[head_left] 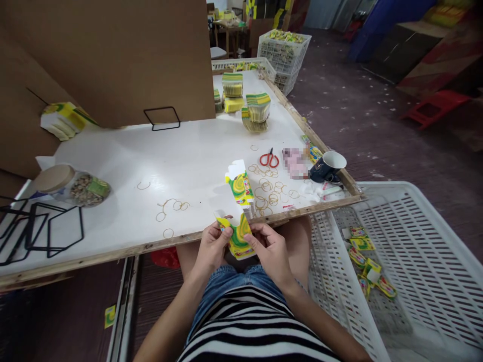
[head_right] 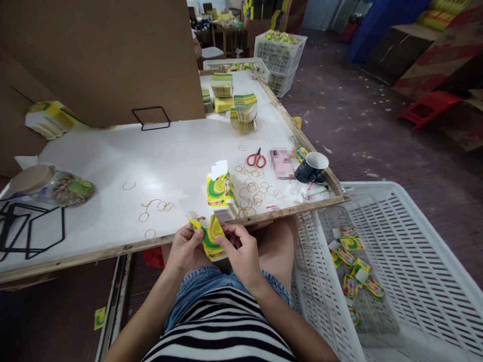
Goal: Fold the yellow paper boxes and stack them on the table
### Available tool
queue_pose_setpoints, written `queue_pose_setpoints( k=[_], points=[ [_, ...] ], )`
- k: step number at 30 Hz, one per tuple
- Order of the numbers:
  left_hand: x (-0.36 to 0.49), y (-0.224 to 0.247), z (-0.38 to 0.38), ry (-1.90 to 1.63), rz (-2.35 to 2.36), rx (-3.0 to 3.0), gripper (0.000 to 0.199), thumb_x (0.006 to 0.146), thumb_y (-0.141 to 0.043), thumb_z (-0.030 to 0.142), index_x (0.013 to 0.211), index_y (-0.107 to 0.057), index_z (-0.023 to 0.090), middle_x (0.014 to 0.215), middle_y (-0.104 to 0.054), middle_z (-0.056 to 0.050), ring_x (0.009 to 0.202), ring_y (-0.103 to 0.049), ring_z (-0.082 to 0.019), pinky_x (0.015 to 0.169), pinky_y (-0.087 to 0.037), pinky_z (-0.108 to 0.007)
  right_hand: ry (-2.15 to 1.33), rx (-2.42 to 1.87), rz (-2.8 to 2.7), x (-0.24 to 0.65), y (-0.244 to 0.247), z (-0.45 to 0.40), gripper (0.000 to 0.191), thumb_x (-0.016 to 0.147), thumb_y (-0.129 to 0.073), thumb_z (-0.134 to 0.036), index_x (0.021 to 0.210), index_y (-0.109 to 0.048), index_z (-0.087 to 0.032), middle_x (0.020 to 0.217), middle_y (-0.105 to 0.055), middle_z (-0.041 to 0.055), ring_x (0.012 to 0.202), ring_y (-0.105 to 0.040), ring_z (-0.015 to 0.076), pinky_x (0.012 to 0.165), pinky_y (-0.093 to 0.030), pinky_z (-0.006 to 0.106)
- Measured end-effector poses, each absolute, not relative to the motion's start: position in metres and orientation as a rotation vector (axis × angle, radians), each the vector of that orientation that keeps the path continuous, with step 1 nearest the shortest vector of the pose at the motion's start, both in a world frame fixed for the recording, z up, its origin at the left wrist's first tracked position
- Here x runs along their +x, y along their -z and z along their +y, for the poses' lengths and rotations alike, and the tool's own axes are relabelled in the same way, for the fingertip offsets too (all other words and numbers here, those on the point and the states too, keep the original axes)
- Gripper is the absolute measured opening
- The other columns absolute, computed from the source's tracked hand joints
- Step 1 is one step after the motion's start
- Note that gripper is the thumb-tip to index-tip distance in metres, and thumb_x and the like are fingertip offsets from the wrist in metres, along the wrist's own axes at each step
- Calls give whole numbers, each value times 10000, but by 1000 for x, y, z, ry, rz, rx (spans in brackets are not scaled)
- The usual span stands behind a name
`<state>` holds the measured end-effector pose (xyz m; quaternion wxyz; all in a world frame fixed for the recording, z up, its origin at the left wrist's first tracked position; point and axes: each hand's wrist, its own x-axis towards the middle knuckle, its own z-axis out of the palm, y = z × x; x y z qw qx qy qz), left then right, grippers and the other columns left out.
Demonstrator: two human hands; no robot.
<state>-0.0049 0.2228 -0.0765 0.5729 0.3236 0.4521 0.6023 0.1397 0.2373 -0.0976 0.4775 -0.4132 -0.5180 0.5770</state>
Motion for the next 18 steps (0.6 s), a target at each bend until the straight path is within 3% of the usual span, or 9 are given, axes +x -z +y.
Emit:
queue_pose_setpoints(
  k=[3, 5, 7, 9, 11, 13, 18],
  points=[
    [-2, 76, 221, -1425, 1169, 842, 429, 715, -776, 462, 970, -623, 153, 828, -741, -41, 732, -695, -171, 672, -557, -262, -1416, -1010, -1234, 138, 98, 236, 237, 843, -661, -411, 834, -637, -175, 768, -668, 28, 693, -603, 160, 658, -506, 280],
    [0, 73, 217, -1433, 1232, 934, 482, 766, -748, 405, 1139, -544, 178, 922, -737, -51, 809, -703, -173, 708, -560, -258, -1329, -1042, -1224, 138, 98, 238, 219, 844, -661, -392, 813, -609, -181, 727, -629, 7, 641, -573, 140, 609, -487, 259],
    [1, 69, 213, -1448, 1272, 1005, 615, 803, -725, 324, 1307, -383, 236, 1007, -723, -51, 860, -707, -174, 734, -566, -270, -1279, -1027, -1220, 139, 99, 240, 190, 842, -666, -358, 908, -599, -193, 781, -633, 6, 648, -574, 134, 603, -486, 252],
    [0, 64, 208, -1408, 1276, 1074, 684, 838, -689, 280, 1380, -272, 279, 1073, -705, -60, 897, -707, -181, 769, -571, -299, -1299, -947, -1263, 142, 99, 244, 323, 838, -674, -321, 1125, -565, -223, 903, -659, 20, 696, -594, 139, 623, -500, 257],
    [-5, 59, 205, -1313, 1233, 1143, 655, 868, -652, 266, 1404, -276, 281, 1134, -685, -80, 947, -700, -192, 824, -564, -327, -1354, -847, -1350, 148, 98, 247, 511, 842, -673, -297, 1311, -473, -263, 973, -665, 28, 729, -605, 144, 634, -508, 260],
    [-11, 54, 204, -1222, 1150, 1176, 599, 876, -642, 254, 1392, -339, 262, 1167, -674, -97, 991, -688, -208, 867, -549, -339, -1419, -771, -1428, 155, 96, 251, 551, 861, -656, -295, 1366, -437, -280, 968, -662, 28, 735, -607, 146, 640, -511, 260],
    [-18, 53, 201, -1110, 931, 1063, 394, 825, -700, 183, 1157, -492, 224, 1104, -699, -78, 893, -702, -196, 754, -557, -282, -1544, -658, -1530, 170, 90, 260, 226, 902, -607, -315, 1111, -570, -236, 840, -634, 6, 735, -606, 144, 654, -495, 250]
  ],
)
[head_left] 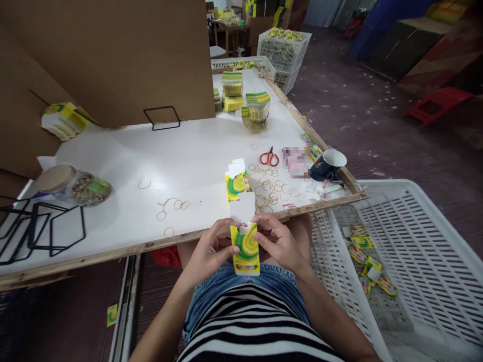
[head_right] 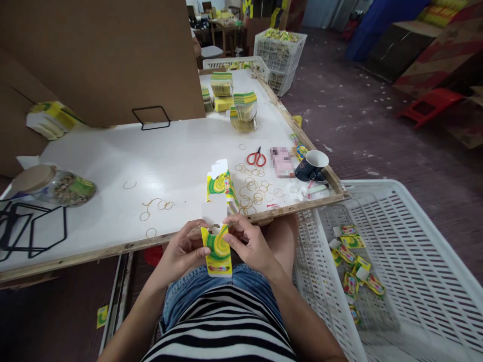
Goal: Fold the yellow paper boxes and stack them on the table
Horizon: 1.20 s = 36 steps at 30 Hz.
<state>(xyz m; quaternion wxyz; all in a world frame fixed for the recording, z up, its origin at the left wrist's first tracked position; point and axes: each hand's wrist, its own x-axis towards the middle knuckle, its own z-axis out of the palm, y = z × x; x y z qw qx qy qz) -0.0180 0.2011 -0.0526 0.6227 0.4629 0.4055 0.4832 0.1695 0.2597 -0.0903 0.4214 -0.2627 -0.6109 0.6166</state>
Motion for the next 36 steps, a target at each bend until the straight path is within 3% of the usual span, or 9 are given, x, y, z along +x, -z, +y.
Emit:
queue_pose_setpoints(
  k=[3, 6, 9, 12, 15, 20, 25, 29, 36],
  points=[
    [-16, 56, 200, -1082, 902, 1006, 393, 791, -732, 156, 1088, -484, 224, 1055, -707, -57, 786, -699, -151, 670, -539, -225, -1481, -675, -1579, 172, 85, 264, 117, 912, -591, -323, 933, -598, -209, 790, -605, -3, 687, -580, 125, 627, -472, 233],
    [-13, 58, 200, -1082, 943, 993, 664, 796, -736, 198, 1328, -346, 269, 1068, -704, -87, 786, -707, -172, 679, -551, -252, -1329, -722, -1587, 169, 83, 265, 161, 911, -589, -329, 830, -618, -193, 799, -618, 16, 722, -588, 136, 646, -476, 237],
    [-14, 59, 202, -1075, 967, 997, 837, 792, -741, 255, 1448, -222, 294, 1131, -689, -123, 845, -718, -223, 717, -569, -310, -1292, -756, -1496, 165, 82, 264, 147, 891, -615, -336, 970, -618, -211, 837, -654, 23, 737, -616, 147, 647, -501, 244],
    [-15, 60, 204, -1073, 1037, 1061, 615, 797, -728, 278, 1338, -438, 246, 1185, -670, -124, 858, -715, -221, 725, -573, -308, -1260, -784, -1421, 166, 80, 265, 334, 888, -620, -344, 1202, -561, -246, 956, -687, 39, 808, -647, 165, 688, -528, 269],
    [-15, 60, 205, -1097, 1199, 1169, 458, 816, -698, 259, 1242, -537, 211, 1209, -661, -108, 948, -697, -224, 784, -574, -309, -1203, -833, -1477, 171, 76, 267, 289, 928, -541, -385, 1141, -658, -228, 979, -690, 63, 888, -642, 191, 745, -522, 300],
    [-11, 59, 205, -1116, 1257, 1251, 476, 848, -642, 239, 1307, -518, 211, 1258, -642, -113, 1055, -668, -245, 870, -565, -353, -1379, -950, -1720, 171, 70, 269, 384, 825, -651, -318, 1192, -635, -209, 673, -575, -27, 545, -490, 118, 498, -386, 229],
    [-10, 56, 204, -1087, 1166, 1242, 506, 879, -606, 234, 1368, -477, 202, 1257, -649, -127, 1154, -621, -249, 1005, -488, -394, -1123, -1071, -1907, 166, 66, 268, 282, 835, -611, -268, 1100, -605, -173, 553, -428, -80, 505, -424, 110, 511, -329, 230],
    [-10, 55, 205, -1161, 1108, 1155, 534, 844, -670, 256, 1340, -482, 197, 1202, -681, -126, 1053, -671, -238, 913, -540, -354, -1125, -1013, -1913, 165, 65, 266, 311, 872, -596, -292, 1153, -573, -161, 504, -372, -109, 455, -369, 97, 505, -313, 226],
    [-1, 55, 204, -1122, 1092, 1259, 530, 837, -689, 273, 1333, -513, 212, 1185, -693, -119, 1018, -690, -243, 853, -573, -340, -1263, -982, -1666, 174, 79, 262, 309, 846, -654, -388, 1082, -636, -188, 741, -638, 4, 653, -580, 148, 586, -452, 242]
  ],
)
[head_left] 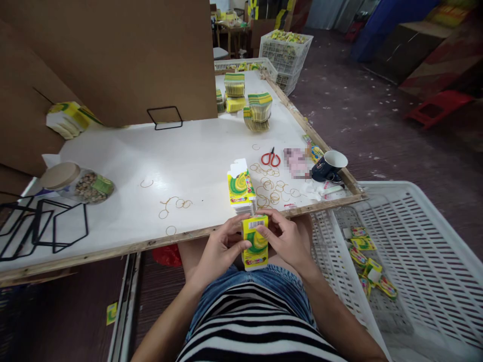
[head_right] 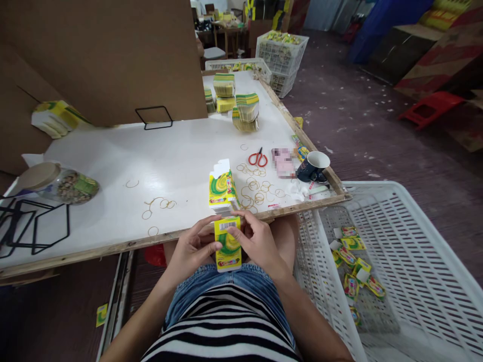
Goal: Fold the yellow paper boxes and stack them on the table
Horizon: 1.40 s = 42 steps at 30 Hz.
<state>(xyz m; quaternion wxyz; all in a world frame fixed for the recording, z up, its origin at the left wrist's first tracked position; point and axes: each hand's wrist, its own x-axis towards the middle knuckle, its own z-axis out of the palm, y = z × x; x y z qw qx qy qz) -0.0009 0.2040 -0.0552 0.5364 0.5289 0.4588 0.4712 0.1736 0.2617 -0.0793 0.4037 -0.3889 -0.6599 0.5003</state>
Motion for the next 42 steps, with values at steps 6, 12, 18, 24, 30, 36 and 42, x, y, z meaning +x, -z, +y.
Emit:
queue_pose_setpoints(
  k=[6, 12, 18, 24, 30, 36, 42],
  points=[
    [-12, 57, 235, -1229, 1431, 1861, 482, 868, -644, 305, 1331, -531, 229, 1315, -618, -119, 1232, -574, -260, 1050, -472, -448, -1086, -856, -796, 226, 102, 275, 267, 775, -733, -456, 900, -634, -242, 676, -626, -45, 502, -536, 107, 463, -440, 222],
    [-29, 78, 278, -980, 1742, 2272, 359, 866, -631, 238, 1214, -613, 153, 1316, -604, -162, 1262, -540, -300, 1072, -437, -521, -1217, -754, -470, 235, 100, 279, 413, 703, -755, -584, 818, -639, -205, 559, -507, -70, 449, -405, 56, 415, -330, 174],
    [-29, 82, 277, -953, 1747, 2295, 195, 911, -545, 190, 1027, -699, 165, 1168, -699, -125, 1129, -638, -256, 976, -531, -452, -1434, -915, -743, 181, 102, 266, 317, 780, -722, -487, 813, -636, -185, 551, -480, -54, 473, -368, 73, 441, -280, 210],
    [-25, 86, 268, -892, 1649, 2295, 349, 852, -600, 122, 1198, -632, 157, 1348, -598, -141, 1297, -526, -270, 1079, -453, -497, -1261, -1135, -1177, 150, 107, 289, 449, 777, -671, -506, 1050, -675, -149, 913, -656, 62, 663, -511, 132, 630, -460, 279],
    [-25, 93, 268, -980, 1628, 2283, 315, 889, -515, 95, 1159, -651, 186, 1299, -640, -116, 1261, -564, -243, 1087, -447, -503, -1036, -1133, -1372, 128, 119, 308, 428, 825, -618, -436, 1155, -686, -173, 980, -599, 77, 700, -492, 155, 632, -475, 304],
    [-28, 98, 272, -1063, 1583, 2263, 267, 896, -573, 195, 1150, -650, 173, 1255, -664, -134, 1228, -591, -253, 1067, -467, -493, -872, -525, -1677, 143, 55, 252, 381, 903, -540, -157, 1225, -654, -325, 931, -619, 47, 869, -580, 183, 768, -494, 332],
    [-26, 93, 270, -1038, 1546, 2269, 286, 897, -567, 189, 1173, -640, 173, 1264, -656, -138, 1243, -579, -255, 1044, -491, -477, -997, -706, -1643, 142, 47, 257, 262, 924, -547, -267, 1146, -686, -259, 875, -683, 31, 732, -588, 165, 675, -487, 299]
  ],
)
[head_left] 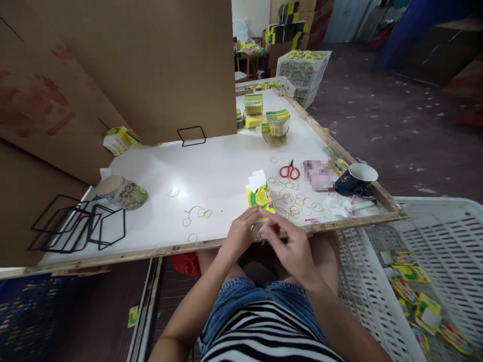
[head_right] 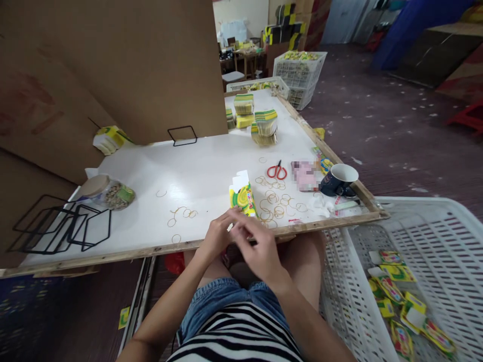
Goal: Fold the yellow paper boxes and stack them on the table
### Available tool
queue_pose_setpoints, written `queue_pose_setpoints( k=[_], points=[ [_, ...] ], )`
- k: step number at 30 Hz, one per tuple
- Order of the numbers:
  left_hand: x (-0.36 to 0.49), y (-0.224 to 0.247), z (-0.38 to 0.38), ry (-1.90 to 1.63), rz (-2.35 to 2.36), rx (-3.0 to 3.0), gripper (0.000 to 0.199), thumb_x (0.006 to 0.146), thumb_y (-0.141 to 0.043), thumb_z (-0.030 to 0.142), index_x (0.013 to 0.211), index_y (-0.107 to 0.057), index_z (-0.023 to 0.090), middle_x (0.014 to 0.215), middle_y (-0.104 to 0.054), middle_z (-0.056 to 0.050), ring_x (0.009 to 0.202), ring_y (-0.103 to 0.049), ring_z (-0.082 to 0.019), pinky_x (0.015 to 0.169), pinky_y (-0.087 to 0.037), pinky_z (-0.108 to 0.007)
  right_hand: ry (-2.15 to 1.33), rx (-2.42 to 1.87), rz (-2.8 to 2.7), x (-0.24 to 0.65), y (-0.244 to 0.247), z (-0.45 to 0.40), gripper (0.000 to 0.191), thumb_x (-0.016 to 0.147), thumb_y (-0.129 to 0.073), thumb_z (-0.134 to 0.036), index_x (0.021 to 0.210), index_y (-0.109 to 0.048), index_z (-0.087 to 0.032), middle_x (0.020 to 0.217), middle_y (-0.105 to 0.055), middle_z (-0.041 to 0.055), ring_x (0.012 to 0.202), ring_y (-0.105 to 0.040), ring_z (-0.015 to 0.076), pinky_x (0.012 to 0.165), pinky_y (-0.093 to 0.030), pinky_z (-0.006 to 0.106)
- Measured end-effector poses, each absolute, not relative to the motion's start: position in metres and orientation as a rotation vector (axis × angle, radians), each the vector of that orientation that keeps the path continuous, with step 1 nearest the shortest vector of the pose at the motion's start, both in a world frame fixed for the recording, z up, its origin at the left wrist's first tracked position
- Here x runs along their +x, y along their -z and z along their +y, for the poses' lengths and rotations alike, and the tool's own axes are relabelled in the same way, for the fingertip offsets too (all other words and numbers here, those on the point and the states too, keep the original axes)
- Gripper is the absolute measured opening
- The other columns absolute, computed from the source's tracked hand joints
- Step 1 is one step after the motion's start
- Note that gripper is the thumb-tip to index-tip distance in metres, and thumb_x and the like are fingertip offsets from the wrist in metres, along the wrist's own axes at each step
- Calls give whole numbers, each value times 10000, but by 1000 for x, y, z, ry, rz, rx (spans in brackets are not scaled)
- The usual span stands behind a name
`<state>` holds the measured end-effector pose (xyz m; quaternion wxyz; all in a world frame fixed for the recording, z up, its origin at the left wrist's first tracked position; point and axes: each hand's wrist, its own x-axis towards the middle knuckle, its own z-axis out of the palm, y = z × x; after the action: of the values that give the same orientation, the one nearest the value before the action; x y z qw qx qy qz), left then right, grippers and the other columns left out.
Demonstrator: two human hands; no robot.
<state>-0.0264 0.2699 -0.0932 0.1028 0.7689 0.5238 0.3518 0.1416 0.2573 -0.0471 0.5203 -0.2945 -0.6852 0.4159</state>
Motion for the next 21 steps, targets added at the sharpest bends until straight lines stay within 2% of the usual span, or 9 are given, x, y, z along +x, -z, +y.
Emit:
queue_pose_setpoints(
  k=[2, 4, 8, 12, 14, 18, 21],
  points=[
    [-25, 92, 269, -1037, 1545, 2284, 290, 898, -560, 171, 1178, -634, 179, 1260, -660, -132, 1239, -582, -248, 1041, -495, -470, -961, -973, -1471, 138, 71, 280, 287, 919, -535, -351, 1107, -698, -207, 981, -687, 74, 772, -584, 179, 683, -487, 311],
    [-22, 93, 269, -1031, 1544, 2306, 307, 889, -565, 150, 1187, -629, 183, 1257, -663, -126, 1241, -581, -244, 1061, -477, -479, -903, -1110, -1393, 136, 96, 301, 359, 881, -559, -416, 1097, -694, -163, 1003, -676, 106, 760, -563, 189, 671, -481, 326],
    [-17, 96, 271, -1010, 1505, 2313, 327, 890, -569, 163, 1210, -622, 198, 1276, -655, -116, 1259, -566, -251, 1096, -434, -506, -850, -1212, -1414, 135, 125, 324, 402, 801, -611, -474, 1004, -710, -141, 896, -662, 94, 679, -508, 180, 654, -453, 337],
    [-15, 92, 267, -1086, 1437, 2242, 296, 898, -581, 214, 1189, -634, 207, 1234, -682, -102, 1226, -594, -243, 1107, -419, -504, -929, -1235, -1336, 136, 124, 322, 341, 799, -610, -465, 869, -702, -144, 726, -612, 32, 583, -441, 144, 599, -423, 305],
    [-14, 87, 262, -1235, 1430, 2124, 308, 891, -596, 228, 1197, -627, 210, 1229, -683, -100, 1209, -605, -234, 1101, -426, -489, -1081, -1169, -1223, 138, 116, 316, 341, 800, -624, -472, 886, -681, -147, 731, -628, 30, 608, -492, 148, 609, -445, 297],
    [-12, 74, 251, -1611, 1454, 1557, 339, 875, -633, 305, 1196, -615, 199, 1251, -661, -109, 1199, -601, -229, 1064, -462, -425, -1331, -959, -1003, 141, 100, 295, 364, 760, -715, -429, 1008, -617, -181, 813, -676, 28, 774, -619, 179, 725, -511, 310],
    [-12, 66, 248, -1594, 1276, 1185, 422, 836, -669, 430, 1172, -630, 178, 1207, -688, -116, 1140, -636, -250, 1010, -497, -399, -1476, -856, -938, 140, 91, 280, 366, 742, -760, -377, 1025, -606, -204, 757, -669, -6, 727, -626, 155, 704, -525, 287]
  ],
)
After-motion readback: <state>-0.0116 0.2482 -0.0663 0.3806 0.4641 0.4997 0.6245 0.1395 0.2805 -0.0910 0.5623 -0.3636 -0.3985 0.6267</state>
